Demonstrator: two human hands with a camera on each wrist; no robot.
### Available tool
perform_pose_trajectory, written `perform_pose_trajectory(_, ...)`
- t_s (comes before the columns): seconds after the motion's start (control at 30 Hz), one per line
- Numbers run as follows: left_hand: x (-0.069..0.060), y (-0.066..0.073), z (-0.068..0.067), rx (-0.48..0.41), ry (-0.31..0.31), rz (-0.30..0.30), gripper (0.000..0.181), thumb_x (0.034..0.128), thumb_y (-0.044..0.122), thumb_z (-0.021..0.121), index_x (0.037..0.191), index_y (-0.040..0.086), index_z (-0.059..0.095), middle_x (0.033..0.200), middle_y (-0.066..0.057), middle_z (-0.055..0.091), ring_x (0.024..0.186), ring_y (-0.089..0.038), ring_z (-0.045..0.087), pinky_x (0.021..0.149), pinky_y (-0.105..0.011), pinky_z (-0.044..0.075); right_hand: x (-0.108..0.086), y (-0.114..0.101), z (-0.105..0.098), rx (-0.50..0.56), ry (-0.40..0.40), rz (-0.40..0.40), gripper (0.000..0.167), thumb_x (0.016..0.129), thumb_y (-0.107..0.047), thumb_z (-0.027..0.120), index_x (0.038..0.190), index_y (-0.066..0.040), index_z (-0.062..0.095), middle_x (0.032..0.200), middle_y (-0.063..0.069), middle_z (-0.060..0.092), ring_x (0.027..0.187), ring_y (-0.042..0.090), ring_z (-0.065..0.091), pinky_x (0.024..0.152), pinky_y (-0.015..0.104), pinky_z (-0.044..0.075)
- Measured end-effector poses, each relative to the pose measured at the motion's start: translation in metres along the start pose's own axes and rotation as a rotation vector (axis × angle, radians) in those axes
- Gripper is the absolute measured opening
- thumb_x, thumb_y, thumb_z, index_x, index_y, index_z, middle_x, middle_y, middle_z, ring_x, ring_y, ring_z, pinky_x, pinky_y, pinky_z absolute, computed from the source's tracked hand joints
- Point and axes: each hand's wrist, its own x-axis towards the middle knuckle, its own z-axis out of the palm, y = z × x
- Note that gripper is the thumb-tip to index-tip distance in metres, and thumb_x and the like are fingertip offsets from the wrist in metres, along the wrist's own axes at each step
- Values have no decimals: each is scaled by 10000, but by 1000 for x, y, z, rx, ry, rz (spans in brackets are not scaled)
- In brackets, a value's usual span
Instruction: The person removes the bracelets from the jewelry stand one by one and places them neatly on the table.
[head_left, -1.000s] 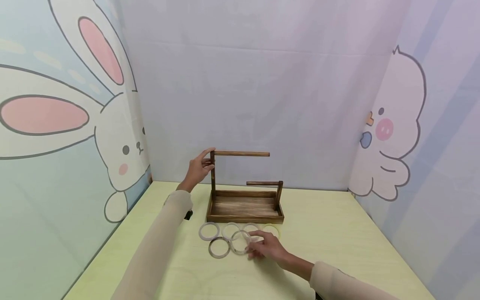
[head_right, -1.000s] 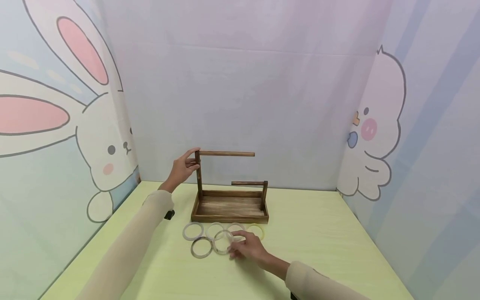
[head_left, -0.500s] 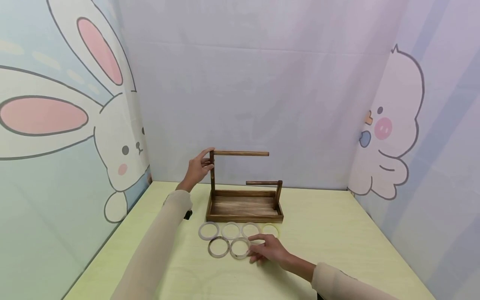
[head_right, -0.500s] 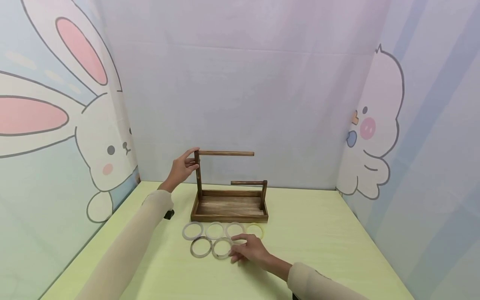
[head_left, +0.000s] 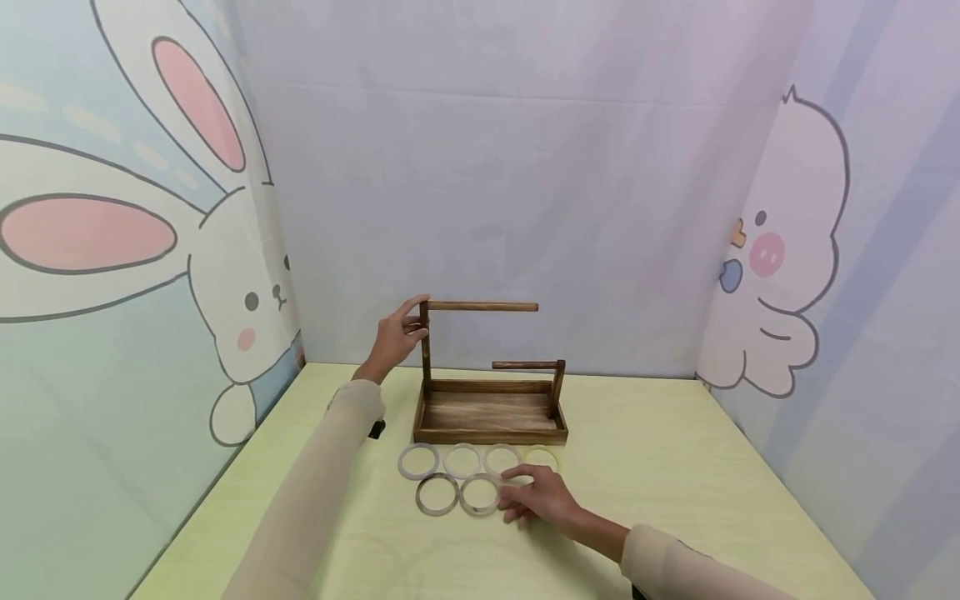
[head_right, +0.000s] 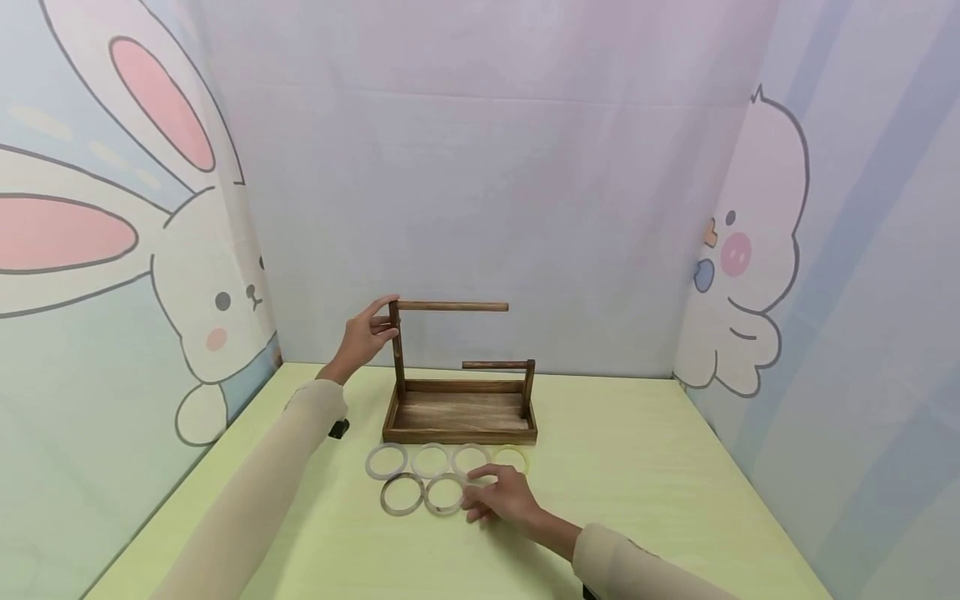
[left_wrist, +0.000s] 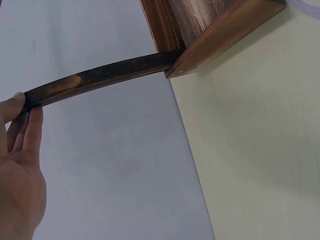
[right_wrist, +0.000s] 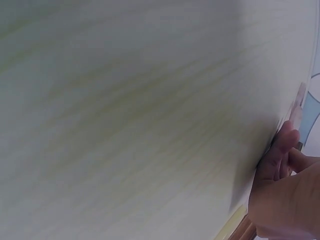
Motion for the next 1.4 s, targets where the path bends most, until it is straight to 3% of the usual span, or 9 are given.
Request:
perform_pose_trajectory(0.3, 0, -1, 1, -6, -4, -13, 753, 943, -85, 705, 1544, 320, 501, 1246, -234, 705, 1192, -354, 687, 963, -442, 603, 2, 4, 1, -9, 34, -3, 315, 974, -152, 746, 1173, 74, 653, 815, 155, 777, 616, 204, 755, 480, 202, 557)
perform_pose_trajectory(0.73, -2, 4, -2, -5, -3, -45, 749, 945, -89, 701, 1543, 316, 502, 1252, -248, 699, 1195, -358, 684, 961, -446, 606, 0, 5, 2, 34, 31, -11, 324, 971, -143, 752, 1165, 89, 636, 829, 178, 775, 617, 205, 753, 483, 202, 552)
perform_pose_trajectory(1.4, -1, 1, 0, 3, -2, -31, 739, 952, -70, 705, 1541, 327, 503, 1254, -242, 702, 1180, -349, 694, 951, -443, 609, 1, 10, 2, 62, 33, -4, 276, 975, -125, 745, 1145, 70, 647, 841, 221, 766, 629, 227, 755, 497, 231, 580)
